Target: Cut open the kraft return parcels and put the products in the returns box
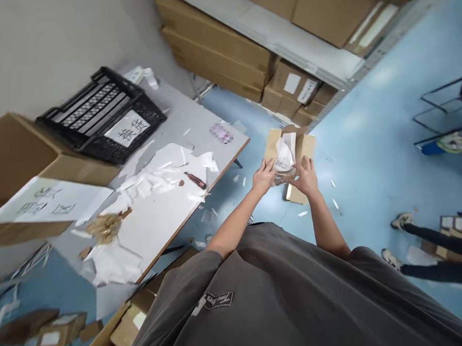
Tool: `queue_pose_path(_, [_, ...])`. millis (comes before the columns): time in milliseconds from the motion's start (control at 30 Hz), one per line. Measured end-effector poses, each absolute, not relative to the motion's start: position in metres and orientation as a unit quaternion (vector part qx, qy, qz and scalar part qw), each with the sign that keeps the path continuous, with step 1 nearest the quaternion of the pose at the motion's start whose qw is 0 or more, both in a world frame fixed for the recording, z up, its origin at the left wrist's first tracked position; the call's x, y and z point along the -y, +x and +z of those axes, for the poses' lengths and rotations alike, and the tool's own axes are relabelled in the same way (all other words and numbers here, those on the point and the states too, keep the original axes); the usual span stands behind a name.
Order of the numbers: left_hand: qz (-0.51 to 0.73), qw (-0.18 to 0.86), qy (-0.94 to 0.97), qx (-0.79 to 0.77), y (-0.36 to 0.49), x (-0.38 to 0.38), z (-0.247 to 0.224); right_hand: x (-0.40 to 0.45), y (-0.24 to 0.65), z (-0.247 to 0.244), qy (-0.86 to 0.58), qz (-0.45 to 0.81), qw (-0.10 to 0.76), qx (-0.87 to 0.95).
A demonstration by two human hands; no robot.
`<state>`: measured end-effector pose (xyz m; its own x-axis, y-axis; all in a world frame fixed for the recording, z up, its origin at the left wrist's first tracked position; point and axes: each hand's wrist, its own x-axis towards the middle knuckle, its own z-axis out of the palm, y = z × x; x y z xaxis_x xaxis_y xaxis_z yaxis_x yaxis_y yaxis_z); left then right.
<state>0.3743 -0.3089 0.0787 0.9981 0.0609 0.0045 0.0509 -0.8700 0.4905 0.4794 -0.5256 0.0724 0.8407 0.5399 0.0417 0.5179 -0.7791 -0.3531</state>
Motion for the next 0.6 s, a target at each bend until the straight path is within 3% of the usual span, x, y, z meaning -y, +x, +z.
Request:
queue_pose_path(167, [-0.043, 0.268, 0.960, 0.070, 0.430, 0.374, 0.070, 0.607, 0.492, 0.061, -0.979, 0.053, 0.161, 0.117])
queue_pose_path(300, [-0.073, 0.281, 0.955, 0.051, 0.429, 0.367, 0.061, 0.620, 0.500, 0.052, -0.976, 0.036, 0.198, 0.089])
queue_pose_path(433, [-0.085, 0.286, 0.952, -0.073, 0.400, 0.315, 0.061, 0.581, 0.513, 0.051, -0.958, 0.024, 0.228, 0.172])
queue_pose_path(600, [0.004, 0.247, 0.944, -0.217, 0.338, 0.240, 0.077, 0.470, 0.516, 0.058, -0.905, 0.043, 0.251, 0.341])
